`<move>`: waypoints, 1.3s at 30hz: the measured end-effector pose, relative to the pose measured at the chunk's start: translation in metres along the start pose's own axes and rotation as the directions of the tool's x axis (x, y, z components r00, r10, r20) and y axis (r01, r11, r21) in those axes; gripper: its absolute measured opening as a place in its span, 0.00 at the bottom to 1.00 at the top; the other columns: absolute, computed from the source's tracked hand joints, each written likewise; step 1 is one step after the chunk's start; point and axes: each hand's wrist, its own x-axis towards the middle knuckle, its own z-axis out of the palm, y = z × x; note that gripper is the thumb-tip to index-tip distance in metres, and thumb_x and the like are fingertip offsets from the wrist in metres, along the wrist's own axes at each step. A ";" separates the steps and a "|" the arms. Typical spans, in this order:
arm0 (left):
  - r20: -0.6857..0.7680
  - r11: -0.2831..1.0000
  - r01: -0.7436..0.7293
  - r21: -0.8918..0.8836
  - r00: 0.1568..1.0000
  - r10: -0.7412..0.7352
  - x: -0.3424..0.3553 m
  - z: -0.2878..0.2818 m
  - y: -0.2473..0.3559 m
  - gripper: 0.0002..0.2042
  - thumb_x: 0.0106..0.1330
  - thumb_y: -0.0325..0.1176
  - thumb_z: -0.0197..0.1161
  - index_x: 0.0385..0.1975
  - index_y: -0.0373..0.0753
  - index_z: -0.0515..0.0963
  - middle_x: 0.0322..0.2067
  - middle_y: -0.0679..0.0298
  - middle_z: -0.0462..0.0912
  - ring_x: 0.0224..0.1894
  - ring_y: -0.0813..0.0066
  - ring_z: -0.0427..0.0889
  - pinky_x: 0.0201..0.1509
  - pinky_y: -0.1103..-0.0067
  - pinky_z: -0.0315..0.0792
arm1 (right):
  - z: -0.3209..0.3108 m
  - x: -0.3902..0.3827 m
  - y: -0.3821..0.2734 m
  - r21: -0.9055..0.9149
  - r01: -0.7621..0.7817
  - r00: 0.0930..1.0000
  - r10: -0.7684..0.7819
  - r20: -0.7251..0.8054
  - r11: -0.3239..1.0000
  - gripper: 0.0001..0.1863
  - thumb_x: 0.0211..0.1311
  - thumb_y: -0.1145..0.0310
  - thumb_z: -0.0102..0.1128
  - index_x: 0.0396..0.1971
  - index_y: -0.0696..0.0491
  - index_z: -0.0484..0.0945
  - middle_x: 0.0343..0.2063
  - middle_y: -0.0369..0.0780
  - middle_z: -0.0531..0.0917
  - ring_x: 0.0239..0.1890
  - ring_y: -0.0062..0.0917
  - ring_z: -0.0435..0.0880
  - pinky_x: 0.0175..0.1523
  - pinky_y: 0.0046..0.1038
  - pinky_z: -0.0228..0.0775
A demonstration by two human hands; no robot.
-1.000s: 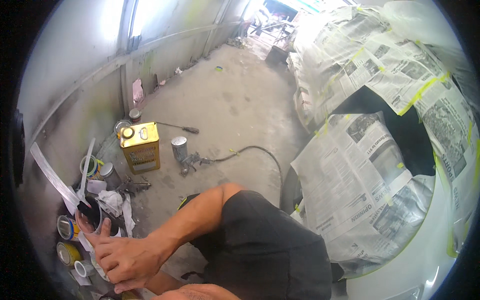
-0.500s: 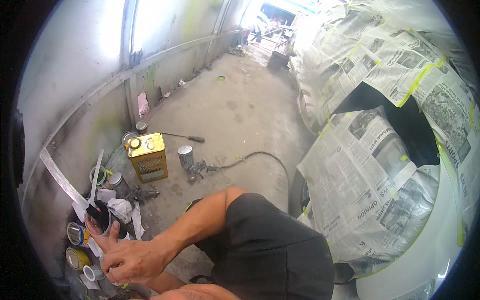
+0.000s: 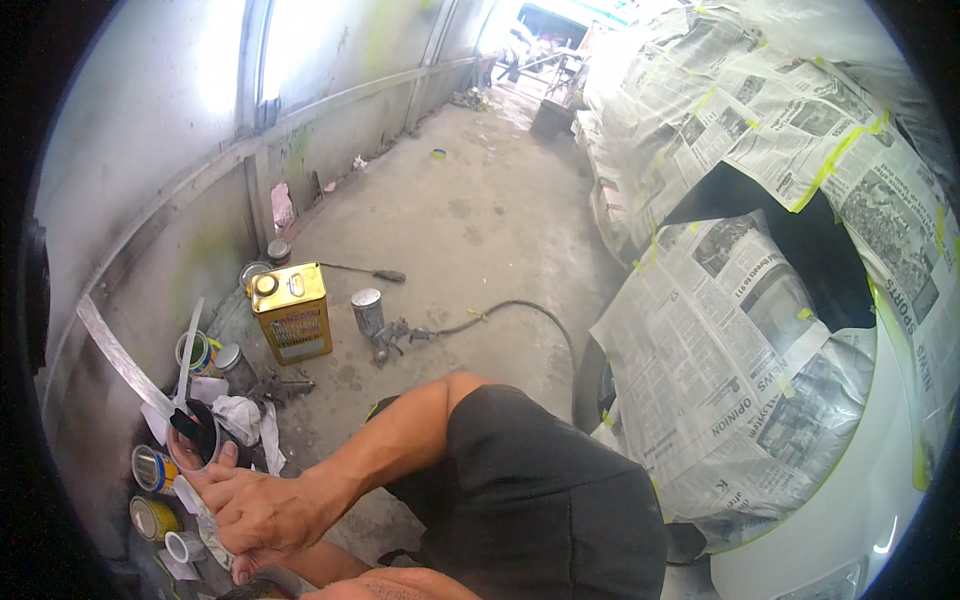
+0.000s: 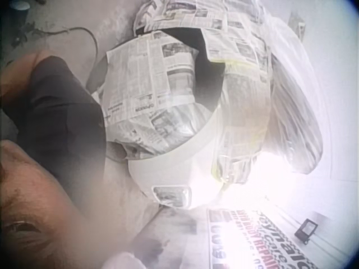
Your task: The person stirs black paint in a cup using a metal spatula, pours solvent from a yellow can into the cup, and continues to stir the mixture. The person then wipes the spatula with a cloth and places a white filter into the paint cup.
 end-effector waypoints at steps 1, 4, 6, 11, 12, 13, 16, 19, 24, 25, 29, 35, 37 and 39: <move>0.022 0.990 0.074 0.117 0.997 -0.078 0.002 -0.007 0.004 0.48 0.52 0.29 0.69 0.73 0.29 0.49 0.62 0.53 0.68 0.66 0.72 0.67 0.73 0.75 0.57 | -0.001 0.001 -0.002 0.000 -0.003 1.000 0.003 -0.014 1.000 0.12 0.44 0.74 0.69 0.21 0.53 0.71 0.27 0.38 0.74 0.32 0.36 0.77 0.39 0.40 0.66; 0.039 0.780 0.316 0.540 0.917 -0.398 0.027 -0.032 0.008 0.48 0.52 0.28 0.71 0.73 0.30 0.50 0.62 0.53 0.68 0.66 0.70 0.66 0.73 0.73 0.56 | -0.015 0.002 -0.003 -0.037 -0.039 0.998 0.037 -0.054 0.999 0.12 0.44 0.76 0.69 0.20 0.53 0.70 0.29 0.39 0.74 0.33 0.36 0.77 0.39 0.40 0.67; 0.024 0.603 0.323 0.730 0.869 -0.494 0.058 -0.056 0.028 0.48 0.51 0.27 0.71 0.73 0.31 0.51 0.63 0.53 0.68 0.66 0.69 0.66 0.73 0.72 0.56 | -0.009 0.009 -0.007 -0.006 -0.042 0.996 0.042 -0.073 0.999 0.13 0.43 0.76 0.69 0.20 0.53 0.69 0.30 0.40 0.74 0.33 0.36 0.77 0.40 0.39 0.68; 0.088 0.512 0.250 0.822 0.832 -0.547 0.088 -0.092 0.037 0.48 0.51 0.26 0.73 0.72 0.33 0.52 0.63 0.53 0.68 0.66 0.66 0.66 0.73 0.70 0.55 | -0.001 0.008 -0.007 0.064 -0.064 0.995 0.069 -0.069 0.996 0.09 0.52 0.79 0.61 0.26 0.56 0.68 0.33 0.42 0.76 0.34 0.37 0.75 0.35 0.34 0.69; 0.085 0.541 0.282 0.792 0.827 -0.556 0.088 -0.093 0.034 0.47 0.51 0.26 0.74 0.72 0.34 0.53 0.63 0.54 0.68 0.66 0.65 0.66 0.73 0.70 0.55 | -0.002 0.005 -0.005 0.088 -0.092 0.995 0.096 -0.040 0.992 0.08 0.52 0.79 0.61 0.26 0.56 0.69 0.34 0.42 0.76 0.34 0.37 0.76 0.35 0.35 0.70; 0.083 0.568 0.312 0.761 0.822 -0.563 0.088 -0.093 0.032 0.47 0.51 0.26 0.76 0.71 0.35 0.54 0.62 0.54 0.69 0.66 0.63 0.66 0.72 0.69 0.55 | -0.002 0.002 -0.003 0.114 -0.119 0.993 0.121 -0.010 0.986 0.08 0.53 0.79 0.61 0.26 0.56 0.69 0.34 0.42 0.76 0.34 0.37 0.77 0.35 0.35 0.70; 0.091 0.584 0.321 0.746 0.819 -0.567 0.085 -0.089 0.031 0.46 0.53 0.28 0.76 0.71 0.35 0.54 0.62 0.55 0.69 0.65 0.64 0.66 0.72 0.70 0.57 | -0.004 0.000 -0.004 0.123 -0.135 0.991 0.135 0.011 0.983 0.05 0.54 0.79 0.60 0.29 0.57 0.72 0.35 0.42 0.77 0.34 0.37 0.79 0.36 0.35 0.72; 0.107 0.595 0.293 0.749 0.832 -0.545 0.083 -0.090 0.033 0.46 0.53 0.29 0.76 0.71 0.35 0.54 0.62 0.55 0.68 0.64 0.64 0.67 0.71 0.69 0.58 | -0.002 0.001 -0.008 0.118 -0.131 0.991 0.132 -0.003 0.984 0.07 0.54 0.80 0.59 0.34 0.58 0.75 0.33 0.42 0.77 0.35 0.37 0.81 0.36 0.34 0.73; 0.141 0.575 0.240 0.782 0.831 -0.538 0.084 -0.087 0.034 0.46 0.54 0.28 0.75 0.71 0.34 0.53 0.62 0.54 0.68 0.65 0.65 0.66 0.71 0.70 0.57 | -0.002 0.001 -0.009 0.086 -0.130 0.992 0.129 0.010 0.988 0.09 0.55 0.76 0.63 0.36 0.58 0.77 0.27 0.40 0.76 0.32 0.36 0.79 0.34 0.35 0.69; 0.150 0.564 0.215 0.797 0.835 -0.530 0.084 -0.084 0.035 0.45 0.54 0.27 0.74 0.71 0.34 0.53 0.62 0.55 0.68 0.65 0.65 0.66 0.71 0.71 0.57 | -0.002 0.001 -0.010 0.059 -0.152 0.988 0.150 0.027 0.987 0.09 0.55 0.74 0.64 0.36 0.58 0.76 0.25 0.39 0.75 0.31 0.36 0.78 0.34 0.36 0.68; -0.104 0.563 0.409 0.718 0.863 -0.494 0.048 -0.034 0.030 0.44 0.52 0.24 0.71 0.71 0.32 0.54 0.64 0.54 0.67 0.65 0.68 0.66 0.73 0.75 0.55 | -0.005 0.002 -0.010 -0.033 -0.152 0.988 0.152 0.007 0.988 0.08 0.53 0.73 0.67 0.27 0.54 0.74 0.22 0.39 0.76 0.29 0.37 0.79 0.36 0.37 0.67; 0.104 0.969 0.100 0.226 0.987 -0.126 0.002 -0.030 0.007 0.45 0.47 0.21 0.72 0.69 0.31 0.57 0.62 0.55 0.70 0.63 0.68 0.70 0.73 0.78 0.56 | -0.004 0.005 -0.004 0.042 -0.015 0.998 0.017 -0.056 0.999 0.16 0.52 0.64 0.71 0.19 0.53 0.70 0.21 0.38 0.72 0.30 0.37 0.76 0.37 0.38 0.65; 0.087 0.876 0.164 0.453 0.970 -0.227 0.013 -0.034 0.013 0.45 0.45 0.21 0.73 0.68 0.31 0.58 0.61 0.56 0.71 0.63 0.67 0.71 0.72 0.78 0.57 | -0.005 0.006 -0.004 0.046 -0.021 0.999 0.023 -0.038 0.999 0.18 0.52 0.63 0.72 0.18 0.53 0.69 0.21 0.38 0.72 0.30 0.37 0.75 0.37 0.38 0.65; 0.023 0.653 0.225 0.723 0.937 -0.348 0.040 -0.037 0.028 0.46 0.44 0.21 0.74 0.68 0.31 0.59 0.60 0.56 0.72 0.62 0.67 0.71 0.72 0.78 0.58 | -0.003 0.011 -0.007 0.064 -0.025 0.999 0.026 -0.024 0.998 0.20 0.51 0.61 0.72 0.17 0.52 0.68 0.21 0.38 0.71 0.31 0.37 0.75 0.36 0.38 0.65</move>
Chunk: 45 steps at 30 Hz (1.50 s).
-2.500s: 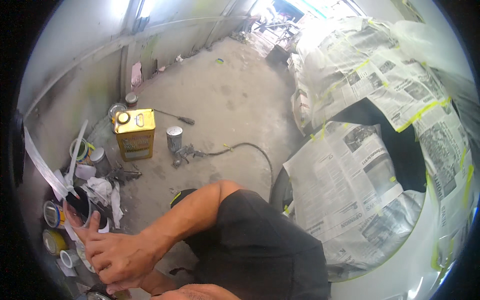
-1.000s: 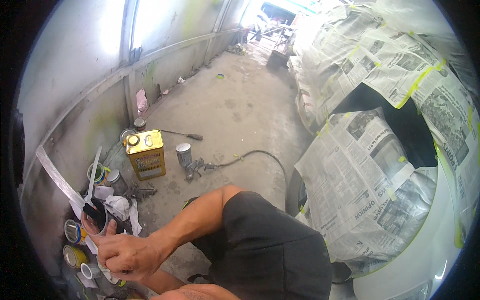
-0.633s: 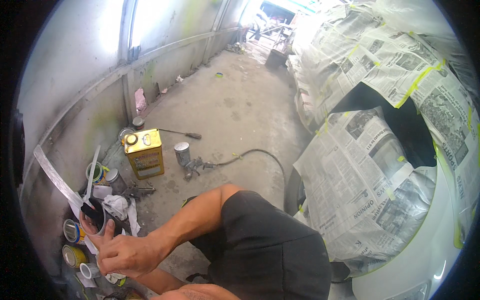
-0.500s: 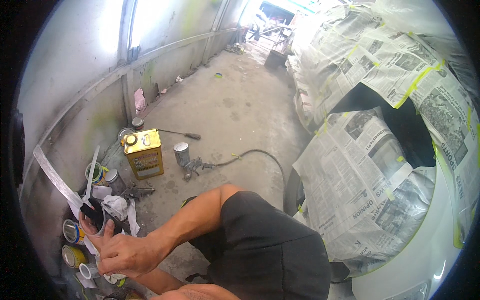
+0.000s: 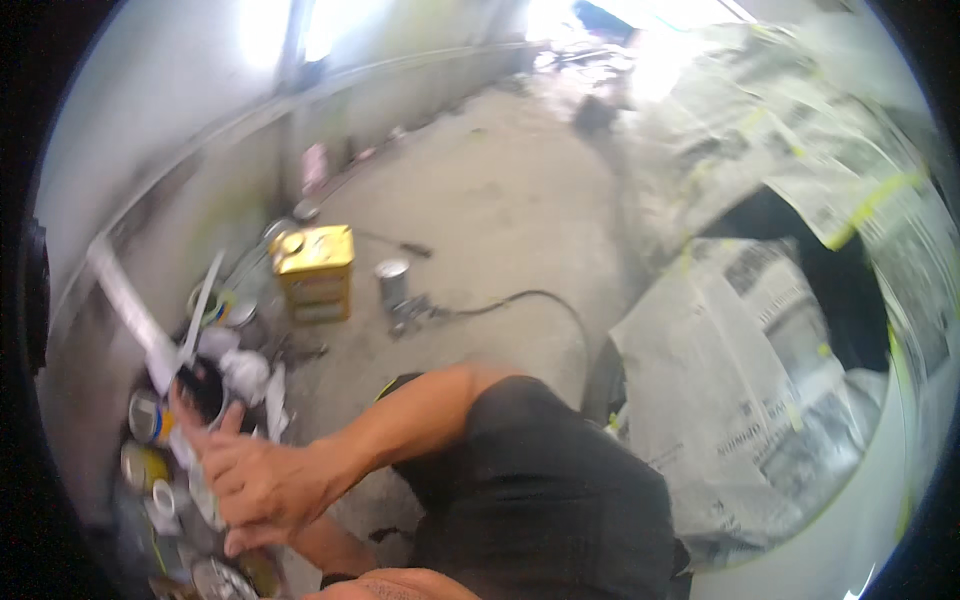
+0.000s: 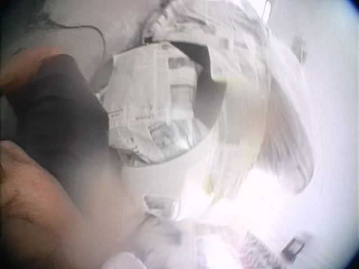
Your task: The person stirs black paint in a cup using a metal spatula, pours solvent from a yellow can into the cup, and continues to stir the mixture. The person then wipes the spatula with a cloth and places a white filter into the paint cup.
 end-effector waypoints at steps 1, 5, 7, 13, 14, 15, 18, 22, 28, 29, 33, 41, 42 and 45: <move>0.006 0.994 0.049 0.100 0.999 -0.050 0.008 -0.003 0.000 0.46 0.44 0.21 0.75 0.67 0.31 0.60 0.59 0.56 0.73 0.62 0.67 0.72 0.72 0.78 0.58 | -0.005 -0.001 0.001 -0.005 -0.012 1.000 0.012 0.023 1.000 0.20 0.51 0.60 0.73 0.17 0.52 0.68 0.21 0.38 0.71 0.31 0.37 0.75 0.36 0.38 0.65; 0.007 0.950 0.113 0.292 0.993 -0.120 0.026 -0.010 0.013 0.46 0.41 0.21 0.77 0.66 0.31 0.61 0.57 0.57 0.75 0.61 0.67 0.74 0.71 0.78 0.60 | -0.005 -0.005 0.000 -0.002 -0.081 0.990 0.081 0.118 0.997 0.21 0.50 0.60 0.76 0.17 0.53 0.70 0.25 0.39 0.75 0.34 0.37 0.78 0.40 0.41 0.69; 0.057 0.973 0.144 0.181 0.986 -0.157 0.030 -0.002 0.030 0.49 0.35 0.23 0.82 0.64 0.33 0.64 0.53 0.59 0.77 0.58 0.68 0.75 0.67 0.75 0.64 | -0.014 0.001 -0.001 0.005 -0.086 0.983 0.084 0.166 0.996 0.21 0.47 0.61 0.79 0.16 0.53 0.71 0.22 0.38 0.75 0.33 0.35 0.79 0.41 0.40 0.71; 0.178 0.999 -0.030 -0.026 0.983 0.034 0.030 -0.022 0.024 0.50 0.32 0.28 0.86 0.62 0.34 0.65 0.52 0.60 0.78 0.56 0.70 0.76 0.64 0.72 0.68 | -0.006 0.000 -0.006 0.038 -0.081 0.976 0.071 0.207 0.996 0.20 0.46 0.64 0.80 0.16 0.55 0.73 0.19 0.37 0.74 0.29 0.32 0.79 0.36 0.34 0.72; 0.161 0.997 -0.017 -0.069 0.987 0.028 0.030 -0.024 0.024 0.49 0.33 0.28 0.86 0.62 0.34 0.66 0.52 0.59 0.78 0.56 0.70 0.77 0.64 0.72 0.69 | -0.006 -0.001 -0.006 0.037 -0.082 0.976 0.073 0.206 0.996 0.20 0.46 0.64 0.80 0.16 0.55 0.73 0.19 0.37 0.74 0.29 0.32 0.79 0.36 0.34 0.72; 0.147 0.993 -0.005 -0.114 0.989 0.022 0.031 -0.027 0.024 0.48 0.34 0.28 0.86 0.61 0.34 0.66 0.51 0.59 0.78 0.55 0.70 0.77 0.63 0.72 0.69 | -0.006 -0.002 -0.006 0.052 -0.078 0.972 0.064 0.225 0.996 0.20 0.47 0.65 0.80 0.16 0.55 0.72 0.19 0.37 0.74 0.29 0.31 0.79 0.35 0.33 0.72; 0.145 0.987 -0.061 -0.151 0.986 0.083 0.035 -0.041 0.008 0.46 0.36 0.28 0.83 0.61 0.33 0.66 0.51 0.58 0.79 0.55 0.68 0.78 0.61 0.72 0.71 | -0.003 -0.005 -0.009 0.073 -0.071 0.964 0.050 0.259 0.995 0.21 0.47 0.65 0.79 0.17 0.54 0.71 0.20 0.37 0.73 0.29 0.31 0.78 0.32 0.31 0.71; 0.164 0.973 -0.031 -0.228 0.984 0.070 0.042 -0.044 0.004 0.45 0.42 0.34 0.80 0.64 0.35 0.63 0.51 0.54 0.78 0.53 0.59 0.81 0.61 0.65 0.74 | -0.008 -0.008 -0.008 0.049 -0.062 0.951 0.044 0.305 0.997 0.21 0.48 0.65 0.79 0.17 0.53 0.69 0.21 0.36 0.71 0.28 0.29 0.77 0.30 0.30 0.69; 0.084 0.984 -0.031 -0.175 0.995 0.046 0.041 -0.063 0.020 0.49 0.44 0.46 0.78 0.66 0.36 0.59 0.47 0.52 0.79 0.47 0.57 0.83 0.54 0.64 0.78 | -0.005 -0.004 -0.009 0.026 -0.075 0.936 0.061 0.346 0.997 0.21 0.47 0.64 0.79 0.16 0.52 0.69 0.20 0.36 0.72 0.27 0.29 0.77 0.29 0.28 0.68; 0.065 0.989 -0.046 -0.140 0.996 0.055 0.041 -0.062 0.022 0.49 0.44 0.43 0.78 0.66 0.35 0.59 0.46 0.53 0.79 0.47 0.61 0.82 0.54 0.67 0.76 | -0.007 -0.005 -0.007 0.026 -0.075 0.936 0.061 0.346 0.997 0.21 0.47 0.64 0.79 0.16 0.52 0.69 0.20 0.36 0.72 0.27 0.29 0.77 0.29 0.28 0.68; 0.011 0.997 -0.080 -0.014 0.997 0.080 0.040 -0.064 0.028 0.51 0.42 0.42 0.77 0.68 0.32 0.57 0.46 0.58 0.77 0.48 0.67 0.80 0.53 0.72 0.75 | -0.008 -0.004 -0.006 0.000 -0.064 0.948 0.061 0.311 0.998 0.22 0.46 0.63 0.80 0.17 0.52 0.69 0.21 0.36 0.72 0.27 0.29 0.77 0.29 0.28 0.67; 0.079 0.997 -0.007 -0.072 0.997 0.013 0.036 -0.052 0.041 0.51 0.34 0.32 0.83 0.65 0.34 0.62 0.45 0.61 0.80 0.47 0.72 0.80 0.55 0.75 0.72 | -0.010 -0.007 -0.013 0.028 -0.060 0.943 0.048 0.329 0.998 0.20 0.46 0.64 0.80 0.18 0.52 0.71 0.21 0.36 0.73 0.27 0.29 0.78 0.29 0.29 0.70; 0.160 1.000 -0.001 -0.007 0.987 0.002 0.039 -0.055 0.042 0.52 0.32 0.29 0.84 0.64 0.34 0.63 0.45 0.63 0.80 0.47 0.74 0.81 0.55 0.77 0.72 | -0.011 -0.007 -0.013 0.032 -0.057 0.945 0.043 0.324 0.998 0.19 0.46 0.64 0.80 0.19 0.53 0.72 0.21 0.36 0.74 0.28 0.30 0.79 0.30 0.29 0.70; 0.235 0.996 0.076 0.049 0.968 -0.085 0.036 -0.050 0.043 0.49 0.32 0.29 0.85 0.61 0.35 0.67 0.44 0.65 0.79 0.48 0.76 0.79 0.57 0.77 0.71 | -0.020 0.002 -0.007 0.031 -0.025 0.965 0.016 0.264 0.999 0.17 0.48 0.66 0.79 0.21 0.54 0.74 0.21 0.37 0.74 0.28 0.32 0.80 0.31 0.29 0.72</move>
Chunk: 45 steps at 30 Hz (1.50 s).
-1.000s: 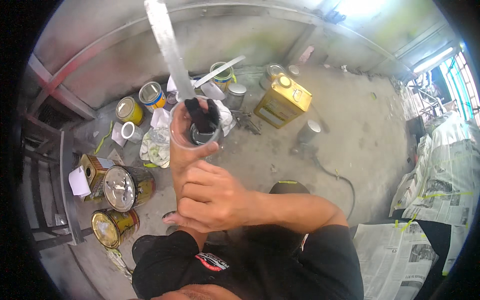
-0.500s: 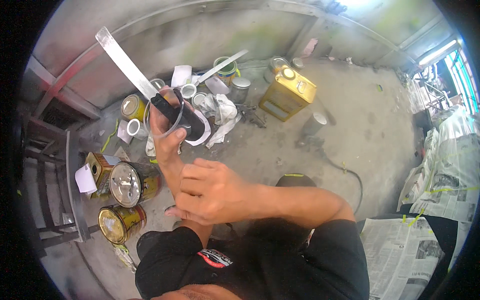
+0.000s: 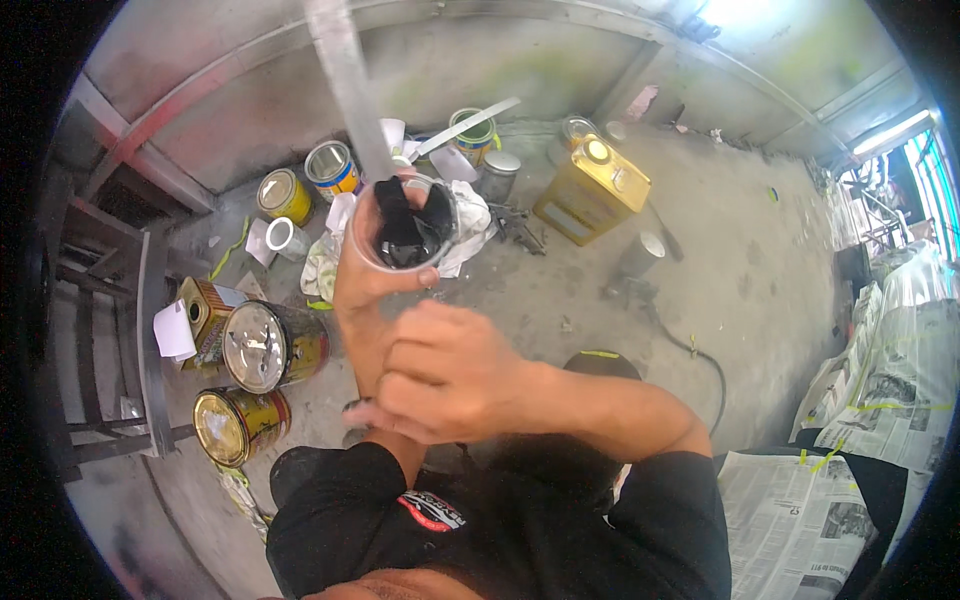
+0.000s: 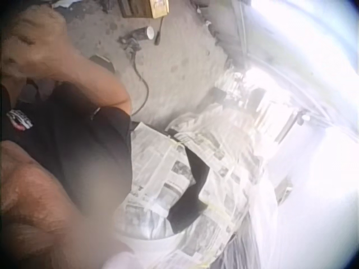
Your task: The person stirs black paint in a cup using a metal spatula, pours solvent from a yellow can into the cup, and continues to stir the mixture. The person then wipes the spatula with a cloth and places a white filter into the paint cup.
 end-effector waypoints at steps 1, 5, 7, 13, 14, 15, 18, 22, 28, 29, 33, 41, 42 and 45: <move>-0.002 1.000 0.004 -0.002 1.000 -0.004 0.000 -0.001 -0.003 0.49 0.32 0.29 0.85 0.61 0.35 0.67 0.44 0.65 0.79 0.48 0.76 0.79 0.57 0.77 0.71 | -0.007 0.004 0.004 -0.019 0.025 0.998 -0.026 -0.058 1.000 0.16 0.49 0.68 0.78 0.22 0.55 0.75 0.20 0.37 0.74 0.28 0.33 0.80 0.32 0.30 0.73; 0.269 0.996 0.038 0.082 0.961 -0.058 -0.002 -0.007 -0.003 0.50 0.31 0.32 0.86 0.62 0.35 0.67 0.46 0.65 0.78 0.51 0.76 0.77 0.59 0.77 0.70 | -0.039 0.006 0.027 -0.177 -0.260 0.887 0.162 -0.433 0.949 0.19 0.59 0.72 0.69 0.48 0.62 0.75 0.38 0.40 0.80 0.41 0.27 0.80 0.46 0.27 0.75; 0.429 0.990 0.134 0.034 0.893 -0.135 -0.001 -0.003 -0.012 0.53 0.31 0.34 0.87 0.64 0.34 0.64 0.48 0.63 0.77 0.53 0.74 0.76 0.61 0.75 0.69 | -0.050 0.011 0.041 -0.096 -0.471 0.801 0.379 -0.463 0.877 0.25 0.57 0.69 0.72 0.51 0.63 0.73 0.38 0.42 0.80 0.39 0.27 0.80 0.43 0.28 0.75; 0.535 0.953 0.238 -0.190 0.838 -0.102 -0.001 0.008 -0.035 0.54 0.32 0.37 0.86 0.64 0.32 0.61 0.49 0.59 0.76 0.53 0.71 0.75 0.61 0.73 0.68 | -0.054 0.010 0.062 0.337 -0.747 0.483 0.817 -0.316 0.573 0.33 0.58 0.62 0.75 0.56 0.66 0.71 0.40 0.42 0.81 0.40 0.22 0.80 0.44 0.24 0.75; 0.536 0.938 0.214 -0.272 0.843 -0.038 -0.001 0.010 -0.036 0.54 0.32 0.37 0.86 0.63 0.32 0.61 0.49 0.59 0.76 0.53 0.71 0.75 0.61 0.74 0.68 | -0.053 0.009 0.064 0.446 -0.696 0.462 0.826 -0.323 0.563 0.34 0.59 0.61 0.74 0.57 0.67 0.70 0.40 0.42 0.81 0.40 0.21 0.79 0.44 0.23 0.74; 0.536 0.938 0.215 -0.273 0.843 -0.037 0.000 0.010 -0.037 0.54 0.32 0.37 0.86 0.63 0.32 0.61 0.49 0.59 0.76 0.53 0.71 0.75 0.61 0.74 0.68 | -0.054 0.006 0.066 0.445 -0.697 0.461 0.827 -0.323 0.562 0.34 0.59 0.61 0.74 0.57 0.67 0.70 0.40 0.42 0.81 0.40 0.21 0.79 0.44 0.23 0.74; 0.557 0.925 0.267 -0.271 0.827 -0.075 -0.002 0.007 -0.034 0.52 0.32 0.39 0.86 0.61 0.32 0.63 0.47 0.59 0.76 0.50 0.72 0.77 0.58 0.75 0.70 | -0.056 0.003 0.069 0.401 -0.723 0.584 0.808 -0.080 0.563 0.30 0.62 0.61 0.72 0.54 0.68 0.72 0.38 0.41 0.83 0.38 0.21 0.81 0.43 0.23 0.74; 0.653 0.891 0.358 -0.280 0.751 -0.096 -0.006 0.003 -0.038 0.50 0.31 0.42 0.87 0.57 0.28 0.66 0.44 0.56 0.79 0.46 0.70 0.80 0.54 0.75 0.74 | -0.060 0.002 0.068 0.364 -0.846 0.485 0.844 0.227 0.389 0.17 0.69 0.62 0.65 0.46 0.62 0.82 0.34 0.35 0.86 0.37 0.16 0.79 0.45 0.24 0.73; 0.680 0.783 0.419 -0.459 0.733 0.007 -0.014 0.010 -0.076 0.52 0.28 0.47 0.87 0.54 0.24 0.68 0.45 0.45 0.81 0.43 0.62 0.85 0.48 0.74 0.79 | -0.064 0.003 0.072 0.184 -0.913 0.407 0.798 0.444 0.363 0.17 0.70 0.61 0.64 0.46 0.62 0.83 0.34 0.34 0.85 0.38 0.15 0.79 0.46 0.25 0.73; 0.639 0.727 0.428 -0.537 0.769 0.020 -0.017 0.010 -0.077 0.53 0.27 0.48 0.87 0.55 0.24 0.68 0.45 0.43 0.81 0.42 0.61 0.86 0.46 0.74 0.81 | -0.061 0.001 0.072 0.231 -0.883 0.469 0.774 0.426 0.408 0.17 0.70 0.62 0.64 0.44 0.62 0.83 0.33 0.34 0.85 0.38 0.15 0.79 0.45 0.25 0.73; 0.650 0.705 0.469 -0.532 0.760 -0.016 -0.019 0.011 -0.077 0.53 0.28 0.51 0.86 0.54 0.23 0.68 0.44 0.42 0.81 0.41 0.59 0.86 0.43 0.74 0.82 | -0.055 -0.003 0.075 0.224 -0.854 0.521 0.754 0.401 0.470 0.15 0.70 0.63 0.62 0.42 0.62 0.83 0.30 0.35 0.85 0.35 0.16 0.79 0.40 0.24 0.72; 0.684 0.799 0.358 -0.484 0.724 0.089 0.007 0.013 -0.085 0.54 0.34 0.52 0.84 0.59 0.24 0.65 0.49 0.46 0.79 0.48 0.59 0.84 0.55 0.69 0.78 | -0.067 -0.007 0.086 0.068 -0.930 0.351 0.813 0.464 0.362 0.14 0.70 0.63 0.62 0.40 0.61 0.83 0.27 0.35 0.83 0.29 0.16 0.79 0.34 0.23 0.70; 0.686 0.796 0.360 -0.486 0.721 0.093 0.007 0.010 -0.082 0.54 0.34 0.52 0.84 0.59 0.24 0.65 0.49 0.46 0.79 0.48 0.59 0.84 0.55 0.69 0.78 | -0.067 -0.008 0.087 0.070 -0.919 0.377 0.816 0.437 0.388 0.15 0.70 0.62 0.62 0.37 0.61 0.83 0.24 0.34 0.82 0.27 0.16 0.78 0.33 0.23 0.68; 0.554 0.847 0.335 -0.413 0.830 -0.058 0.004 -0.007 -0.086 0.54 0.36 0.53 0.84 0.63 0.29 0.65 0.56 0.53 0.76 0.57 0.61 0.79 0.63 0.68 0.72 | -0.065 -0.004 0.082 0.050 -0.924 0.379 0.887 0.263 0.380 0.15 0.70 0.61 0.62 0.34 0.60 0.83 0.20 0.33 0.79 0.23 0.16 0.75 0.30 0.22 0.66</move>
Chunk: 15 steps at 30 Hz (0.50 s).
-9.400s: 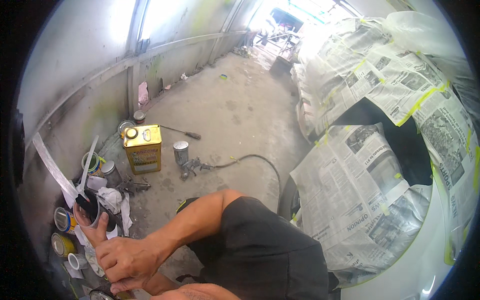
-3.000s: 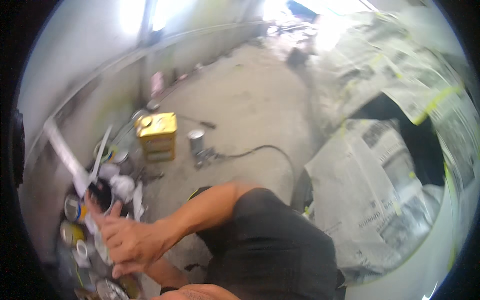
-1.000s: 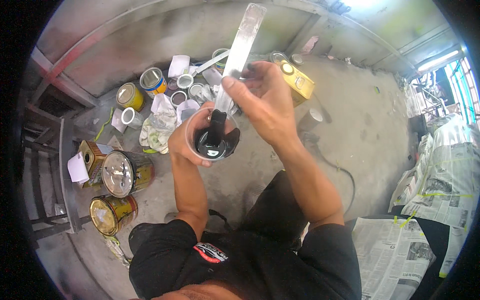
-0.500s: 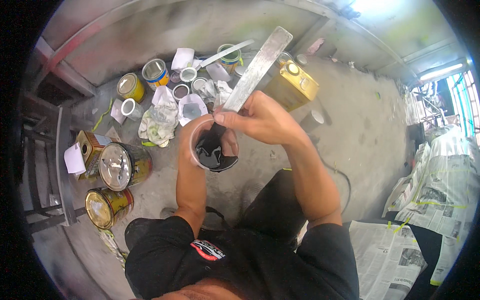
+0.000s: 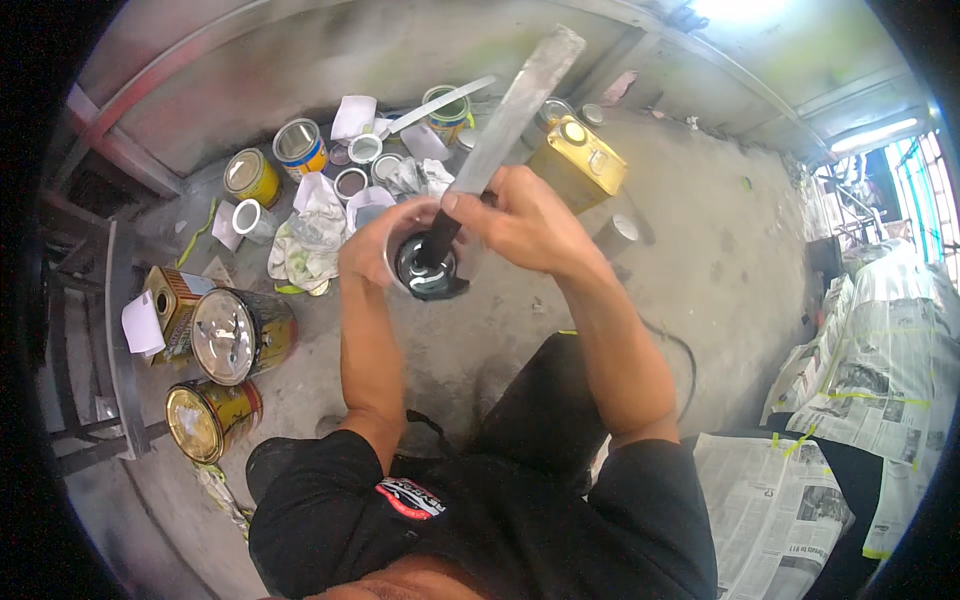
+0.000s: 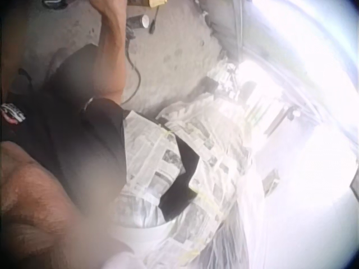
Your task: The person stirs black paint in a cup using a metal spatula, pours solvent from a yellow can into the cup, and continues to stir the mixture. The person then wipes the spatula with a cloth and places a white filter into the paint cup.
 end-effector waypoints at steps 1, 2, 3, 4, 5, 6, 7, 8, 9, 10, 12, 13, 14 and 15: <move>-0.001 1.000 0.000 0.003 1.000 0.000 -0.004 -0.011 -0.005 0.54 0.36 0.53 0.84 0.63 0.29 0.65 0.56 0.53 0.76 0.57 0.61 0.79 0.63 0.68 0.72 | 0.001 0.001 -0.001 0.001 0.003 1.000 -0.003 0.001 1.000 0.15 0.70 0.61 0.62 0.34 0.60 0.83 0.20 0.33 0.79 0.23 0.16 0.75 0.30 0.22 0.66; -0.022 0.997 -0.073 0.026 0.997 0.073 -0.006 -0.024 -0.013 0.54 0.36 0.51 0.85 0.64 0.29 0.64 0.57 0.53 0.76 0.58 0.61 0.78 0.64 0.68 0.71 | 0.001 0.003 0.001 0.025 0.010 0.998 -0.009 -0.062 1.000 0.14 0.69 0.62 0.63 0.34 0.60 0.82 0.20 0.33 0.79 0.22 0.16 0.75 0.30 0.22 0.66; -0.040 0.988 -0.144 0.049 0.988 0.146 -0.008 -0.032 -0.018 0.55 0.36 0.48 0.85 0.65 0.29 0.64 0.57 0.54 0.75 0.59 0.61 0.77 0.65 0.67 0.70 | 0.002 0.004 0.002 0.049 0.019 0.992 -0.013 -0.125 0.999 0.14 0.68 0.63 0.63 0.34 0.61 0.82 0.19 0.34 0.79 0.21 0.17 0.75 0.29 0.22 0.67; -0.031 0.980 -0.197 -0.018 0.980 0.197 -0.012 -0.039 -0.024 0.52 0.39 0.41 0.84 0.66 0.30 0.62 0.60 0.54 0.74 0.62 0.59 0.76 0.67 0.64 0.69 | 0.003 0.006 0.004 0.047 0.022 0.992 -0.016 -0.124 0.999 0.14 0.68 0.63 0.63 0.34 0.61 0.82 0.19 0.34 0.79 0.21 0.17 0.75 0.29 0.22 0.67; -0.029 0.979 -0.201 -0.018 0.979 0.200 -0.012 -0.038 -0.028 0.52 0.39 0.41 0.84 0.66 0.30 0.62 0.60 0.54 0.74 0.62 0.59 0.76 0.67 0.64 0.69 | 0.003 0.007 0.005 0.111 0.004 0.983 0.016 -0.185 0.994 0.13 0.66 0.64 0.64 0.35 0.61 0.82 0.19 0.34 0.79 0.21 0.17 0.76 0.28 0.22 0.67; -0.112 0.964 -0.234 -0.124 0.969 0.220 -0.012 -0.035 -0.033 0.50 0.42 0.38 0.82 0.67 0.31 0.61 0.61 0.53 0.73 0.64 0.58 0.75 0.68 0.61 0.69 | 0.004 0.008 0.005 0.175 -0.009 0.969 0.052 -0.242 0.984 0.12 0.65 0.66 0.64 0.35 0.61 0.81 0.19 0.35 0.80 0.21 0.18 0.77 0.27 0.22 0.67; -0.195 0.935 -0.272 -0.226 0.953 0.230 -0.010 -0.034 -0.039 0.48 0.45 0.35 0.81 0.68 0.32 0.61 0.63 0.53 0.72 0.65 0.57 0.74 0.68 0.58 0.68 | 0.006 0.008 0.004 0.170 -0.008 0.969 0.050 -0.242 0.985 0.12 0.65 0.66 0.64 0.35 0.61 0.81 0.19 0.35 0.80 0.21 0.18 0.77 0.27 0.22 0.67; -0.206 0.913 -0.349 -0.213 0.929 0.307 -0.009 -0.040 -0.049 0.43 0.55 0.35 0.76 0.69 0.35 0.58 0.64 0.51 0.71 0.65 0.54 0.74 0.68 0.53 0.68 | 0.012 0.008 0.001 0.255 0.046 0.956 0.031 -0.292 0.966 0.11 0.62 0.67 0.65 0.36 0.61 0.81 0.19 0.35 0.80 0.20 0.19 0.78 0.26 0.22 0.67; -0.212 0.913 -0.353 -0.207 0.927 0.310 -0.008 -0.042 -0.057 0.43 0.55 0.35 0.76 0.69 0.35 0.58 0.64 0.51 0.71 0.65 0.54 0.74 0.68 0.53 0.68 | 0.017 0.008 -0.001 0.337 0.101 0.941 0.020 -0.339 0.936 0.11 0.60 0.68 0.65 0.36 0.62 0.81 0.19 0.36 0.80 0.20 0.19 0.79 0.25 0.22 0.67; -0.309 0.854 -0.418 -0.309 0.893 0.326 -0.008 -0.045 -0.065 0.41 0.59 0.37 0.74 0.70 0.36 0.57 0.64 0.50 0.71 0.65 0.54 0.74 0.68 0.53 0.68 | 0.020 0.008 -0.004 0.338 0.102 0.944 0.016 -0.330 0.936 0.11 0.60 0.68 0.65 0.36 0.62 0.81 0.19 0.36 0.80 0.20 0.19 0.79 0.25 0.22 0.67; -0.402 0.724 -0.501 -0.474 0.855 0.328 -0.004 -0.045 -0.073 0.35 0.67 0.42 0.66 0.71 0.40 0.57 0.65 0.53 0.71 0.66 0.54 0.73 0.67 0.51 0.68 | 0.022 0.006 -0.009 0.282 0.044 0.933 0.062 -0.355 0.958 0.13 0.62 0.65 0.64 0.34 0.62 0.80 0.22 0.38 0.82 0.22 0.19 0.80 0.28 0.22 0.75; -0.411 0.723 -0.511 -0.466 0.848 0.334 -0.003 -0.046 -0.076 0.35 0.67 0.42 0.66 0.71 0.40 0.57 0.65 0.53 0.71 0.66 0.54 0.73 0.67 0.51 0.68 | 0.022 0.004 -0.012 0.281 0.044 0.937 0.058 -0.344 0.959 0.13 0.62 0.65 0.64 0.34 0.62 0.80 0.22 0.38 0.82 0.22 0.19 0.80 0.28 0.22 0.75; -0.401 0.723 -0.500 -0.476 0.856 0.328 0.000 -0.043 -0.076 0.34 0.68 0.43 0.65 0.70 0.42 0.60 0.66 0.56 0.71 0.66 0.54 0.73 0.67 0.51 0.67 | 0.020 0.003 -0.015 0.252 0.019 0.934 0.072 -0.349 0.968 0.14 0.62 0.66 0.64 0.37 0.63 0.80 0.22 0.38 0.82 0.22 0.19 0.81 0.28 0.23 0.74; -0.390 0.724 -0.489 -0.486 0.863 0.321 0.003 -0.040 -0.075 0.32 0.69 0.43 0.64 0.70 0.43 0.62 0.66 0.58 0.71 0.66 0.55 0.73 0.67 0.51 0.67 | 0.020 0.002 -0.016 0.222 -0.005 0.931 0.086 -0.354 0.975 0.15 0.62 0.66 0.64 0.39 0.63 0.80 0.22 0.38 0.82 0.23 0.19 0.81 0.27 0.23 0.74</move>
